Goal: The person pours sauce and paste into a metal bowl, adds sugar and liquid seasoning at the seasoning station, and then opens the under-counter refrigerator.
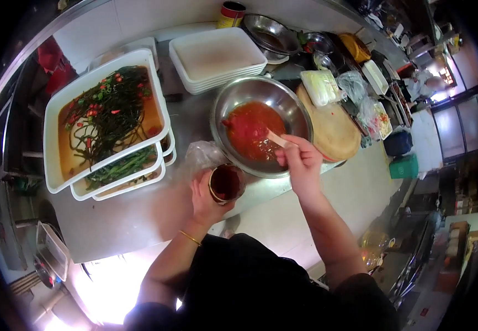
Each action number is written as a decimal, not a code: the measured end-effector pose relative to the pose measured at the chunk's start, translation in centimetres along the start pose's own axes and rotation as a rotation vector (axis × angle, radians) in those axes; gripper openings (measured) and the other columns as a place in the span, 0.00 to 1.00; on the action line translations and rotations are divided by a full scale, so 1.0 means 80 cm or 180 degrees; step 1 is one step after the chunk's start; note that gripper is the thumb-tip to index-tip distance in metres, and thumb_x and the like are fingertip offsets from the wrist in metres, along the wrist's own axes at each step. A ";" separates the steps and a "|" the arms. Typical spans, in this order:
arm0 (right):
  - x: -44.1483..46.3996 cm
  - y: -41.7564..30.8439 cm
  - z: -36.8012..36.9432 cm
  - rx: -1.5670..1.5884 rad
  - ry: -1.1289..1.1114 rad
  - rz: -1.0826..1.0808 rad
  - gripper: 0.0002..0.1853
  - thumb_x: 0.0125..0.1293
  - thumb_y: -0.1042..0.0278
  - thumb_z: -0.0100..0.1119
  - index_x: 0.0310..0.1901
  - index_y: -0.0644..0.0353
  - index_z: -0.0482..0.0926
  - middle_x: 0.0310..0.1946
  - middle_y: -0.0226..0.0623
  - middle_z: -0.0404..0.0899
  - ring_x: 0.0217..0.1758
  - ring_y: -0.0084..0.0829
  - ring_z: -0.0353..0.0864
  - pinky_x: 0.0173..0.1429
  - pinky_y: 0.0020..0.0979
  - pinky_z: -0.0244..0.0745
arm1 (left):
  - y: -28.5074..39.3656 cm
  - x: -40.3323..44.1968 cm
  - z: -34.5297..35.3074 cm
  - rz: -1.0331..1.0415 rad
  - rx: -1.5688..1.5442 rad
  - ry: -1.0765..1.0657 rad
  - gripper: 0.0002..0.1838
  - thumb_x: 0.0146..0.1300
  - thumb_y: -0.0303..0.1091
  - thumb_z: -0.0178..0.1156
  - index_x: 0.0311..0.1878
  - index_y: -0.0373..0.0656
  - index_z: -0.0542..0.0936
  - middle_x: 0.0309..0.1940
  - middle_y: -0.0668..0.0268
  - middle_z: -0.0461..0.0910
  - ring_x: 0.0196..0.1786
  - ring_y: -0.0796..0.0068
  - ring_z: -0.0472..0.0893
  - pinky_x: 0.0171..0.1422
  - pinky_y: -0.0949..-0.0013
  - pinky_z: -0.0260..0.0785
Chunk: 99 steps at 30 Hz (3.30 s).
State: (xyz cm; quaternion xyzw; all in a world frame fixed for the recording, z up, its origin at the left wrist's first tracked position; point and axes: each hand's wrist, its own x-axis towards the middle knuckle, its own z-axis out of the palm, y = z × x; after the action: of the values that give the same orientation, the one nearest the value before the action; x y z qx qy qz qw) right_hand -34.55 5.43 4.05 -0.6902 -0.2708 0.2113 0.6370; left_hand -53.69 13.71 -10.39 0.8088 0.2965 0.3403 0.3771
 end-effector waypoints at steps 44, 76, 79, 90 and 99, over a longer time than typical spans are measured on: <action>-0.060 0.061 -0.007 -0.3193 -0.2138 -0.1908 0.14 0.53 0.73 0.57 0.43 0.60 0.79 0.30 0.34 0.80 0.32 0.37 0.81 0.34 0.35 0.76 | 0.019 -0.004 -0.007 0.0511 0.0600 -0.0113 0.55 0.30 0.42 0.77 0.65 0.42 0.61 0.61 0.59 0.67 0.67 0.54 0.65 0.75 0.37 0.38; 0.068 0.114 0.019 -0.3195 -0.0640 -0.2625 0.12 0.60 0.76 0.57 0.46 0.58 0.80 0.32 0.42 0.82 0.29 0.39 0.81 0.34 0.33 0.78 | 0.006 -0.016 -0.007 -0.0201 -0.0024 0.0131 0.53 0.35 0.40 0.79 0.66 0.41 0.60 0.58 0.52 0.69 0.60 0.49 0.69 0.65 0.53 0.63; 0.081 0.114 0.023 -0.3429 -0.0643 -0.2810 0.11 0.59 0.74 0.57 0.44 0.57 0.81 0.29 0.36 0.81 0.28 0.37 0.81 0.31 0.33 0.78 | -0.003 -0.016 -0.013 -0.0366 -0.0106 0.0017 0.55 0.35 0.42 0.79 0.67 0.42 0.59 0.60 0.52 0.68 0.61 0.50 0.70 0.64 0.54 0.66; 0.064 0.089 0.010 -0.2842 -0.0355 -0.2839 0.13 0.57 0.76 0.60 0.45 0.57 0.81 0.26 0.39 0.80 0.25 0.39 0.80 0.30 0.33 0.76 | 0.006 -0.010 -0.032 -0.1167 -0.0163 -0.0685 0.59 0.32 0.44 0.81 0.69 0.42 0.58 0.60 0.54 0.71 0.63 0.54 0.72 0.65 0.55 0.67; 0.067 0.082 0.020 -0.2720 -0.0212 -0.2621 0.12 0.57 0.76 0.60 0.44 0.57 0.81 0.26 0.40 0.79 0.25 0.39 0.80 0.30 0.35 0.76 | -0.010 -0.022 -0.008 -0.0903 0.0055 -0.0176 0.56 0.35 0.41 0.80 0.70 0.43 0.59 0.61 0.55 0.70 0.62 0.56 0.72 0.64 0.57 0.68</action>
State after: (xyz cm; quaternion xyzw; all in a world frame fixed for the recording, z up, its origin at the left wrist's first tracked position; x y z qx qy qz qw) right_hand -30.81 9.84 -2.38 -0.7166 -0.5972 -0.1594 0.3233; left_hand -55.37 13.10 -11.27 0.7710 0.4002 0.2586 0.4225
